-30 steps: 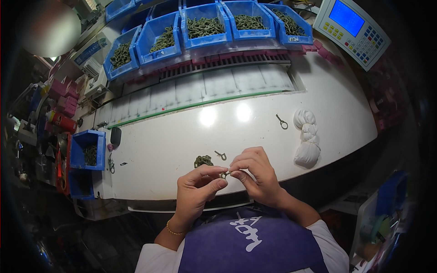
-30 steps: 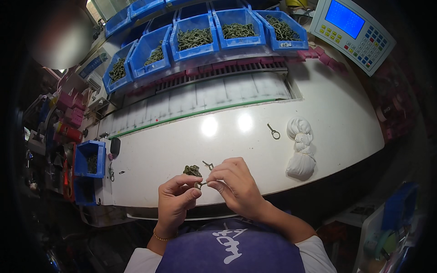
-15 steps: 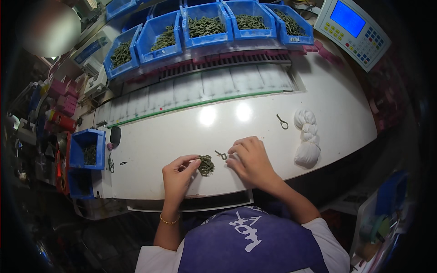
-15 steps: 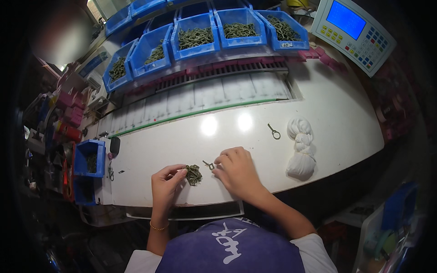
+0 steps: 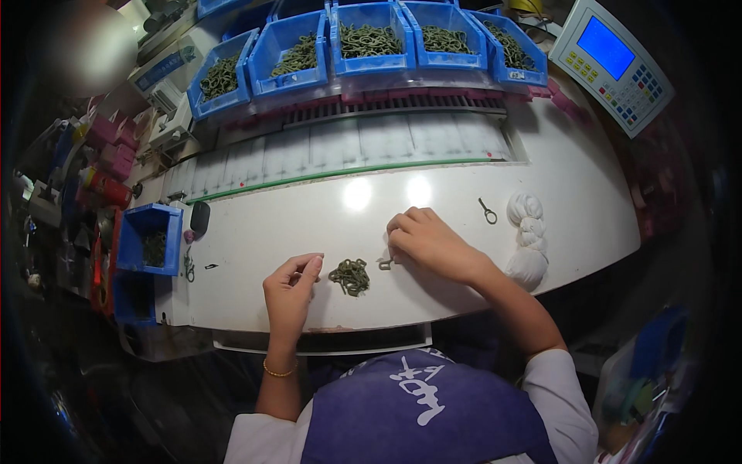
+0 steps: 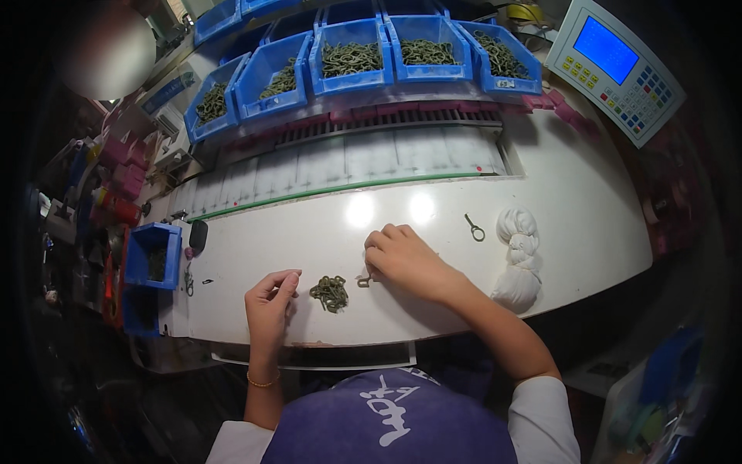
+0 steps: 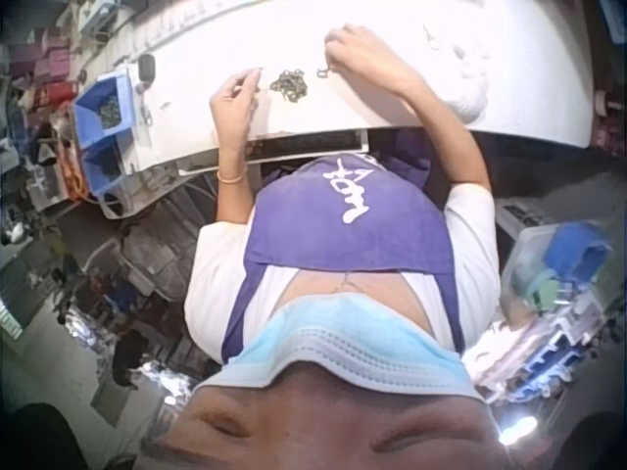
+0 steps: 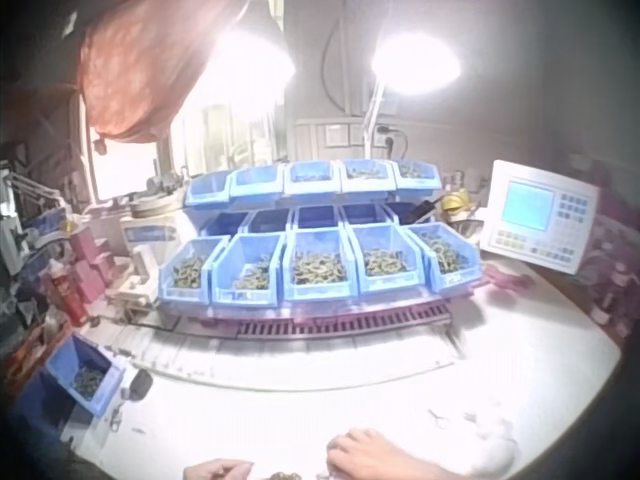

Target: Assembling small green plastic components at a production workbench.

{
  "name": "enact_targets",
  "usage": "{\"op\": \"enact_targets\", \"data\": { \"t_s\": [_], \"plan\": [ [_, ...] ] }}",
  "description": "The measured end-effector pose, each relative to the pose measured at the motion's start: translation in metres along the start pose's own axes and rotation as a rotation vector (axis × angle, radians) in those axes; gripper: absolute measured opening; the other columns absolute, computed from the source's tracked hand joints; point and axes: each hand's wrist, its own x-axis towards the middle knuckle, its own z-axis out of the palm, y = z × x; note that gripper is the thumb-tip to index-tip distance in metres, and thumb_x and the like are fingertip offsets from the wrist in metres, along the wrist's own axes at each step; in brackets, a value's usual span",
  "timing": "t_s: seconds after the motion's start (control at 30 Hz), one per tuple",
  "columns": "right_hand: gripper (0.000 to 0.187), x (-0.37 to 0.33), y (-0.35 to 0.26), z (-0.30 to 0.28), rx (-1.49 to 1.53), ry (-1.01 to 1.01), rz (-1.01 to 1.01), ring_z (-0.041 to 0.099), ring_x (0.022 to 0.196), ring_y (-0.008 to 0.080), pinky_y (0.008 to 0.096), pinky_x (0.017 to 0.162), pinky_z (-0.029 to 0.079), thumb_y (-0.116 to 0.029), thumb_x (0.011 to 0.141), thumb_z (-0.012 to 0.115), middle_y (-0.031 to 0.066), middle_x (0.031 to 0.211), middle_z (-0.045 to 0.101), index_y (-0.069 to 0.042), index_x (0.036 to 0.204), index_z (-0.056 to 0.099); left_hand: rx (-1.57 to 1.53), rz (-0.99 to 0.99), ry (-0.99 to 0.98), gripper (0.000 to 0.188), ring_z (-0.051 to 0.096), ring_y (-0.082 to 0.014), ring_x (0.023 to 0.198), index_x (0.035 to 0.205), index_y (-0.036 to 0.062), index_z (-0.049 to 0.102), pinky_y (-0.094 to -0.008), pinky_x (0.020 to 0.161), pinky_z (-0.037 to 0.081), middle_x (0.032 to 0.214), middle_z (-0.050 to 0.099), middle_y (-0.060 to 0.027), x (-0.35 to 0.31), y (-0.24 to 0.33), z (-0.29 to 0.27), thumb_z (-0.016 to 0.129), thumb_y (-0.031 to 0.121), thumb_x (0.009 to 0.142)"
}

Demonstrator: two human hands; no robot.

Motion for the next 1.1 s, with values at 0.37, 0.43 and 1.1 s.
{"op": "enact_targets", "data": {
  "t_s": [0.37, 0.43, 1.1],
  "plan": [
    [0.019, -0.001, -0.097, -0.007, 0.406, 0.558, 0.138, 0.055, 0.082, 0.0329, 0.0383, 0.073, 0.047, 0.01, 0.081, 0.062, 0.0144, 0.088, 0.057, -0.001, 0.095, 0.054, -0.266, -0.06, -0.338, 0.02, 0.045, -0.0022, 0.054, 0.107, 0.0013, 0.072, -0.0175, 0.048, 0.035, 0.075, 0.064, -0.0006, -0.032, 0.042, 0.005, 0.069, 0.012, 0.09],
    [0.023, -0.003, -0.108, -0.01, 0.391, 0.587, 0.099, 0.057, 0.081, 0.0316, 0.0382, 0.071, 0.048, 0.011, 0.081, 0.064, 0.0138, 0.09, 0.059, -0.001, 0.099, 0.055, -0.372, -0.101, -0.387, 0.021, 0.043, -0.0026, 0.052, 0.106, 0.0001, 0.071, -0.018, 0.045, 0.032, 0.073, 0.062, -0.0012, -0.038, 0.047, 0.008, 0.069, 0.014, 0.091],
    [0.037, -0.02, -0.106, -0.016, 0.438, 0.658, 0.054, 0.062, 0.084, 0.031, 0.0368, 0.069, 0.053, 0.012, 0.077, 0.07, 0.0145, 0.094, 0.063, 0.0, 0.106, 0.05, -0.313, 0.062, -0.331, 0.016, 0.047, -0.0016, 0.06, 0.101, -0.0012, 0.072, -0.0189, 0.052, 0.035, 0.076, 0.062, 0.0002, -0.049, 0.052, 0.025, 0.069, 0.011, 0.091]
  ]
}}
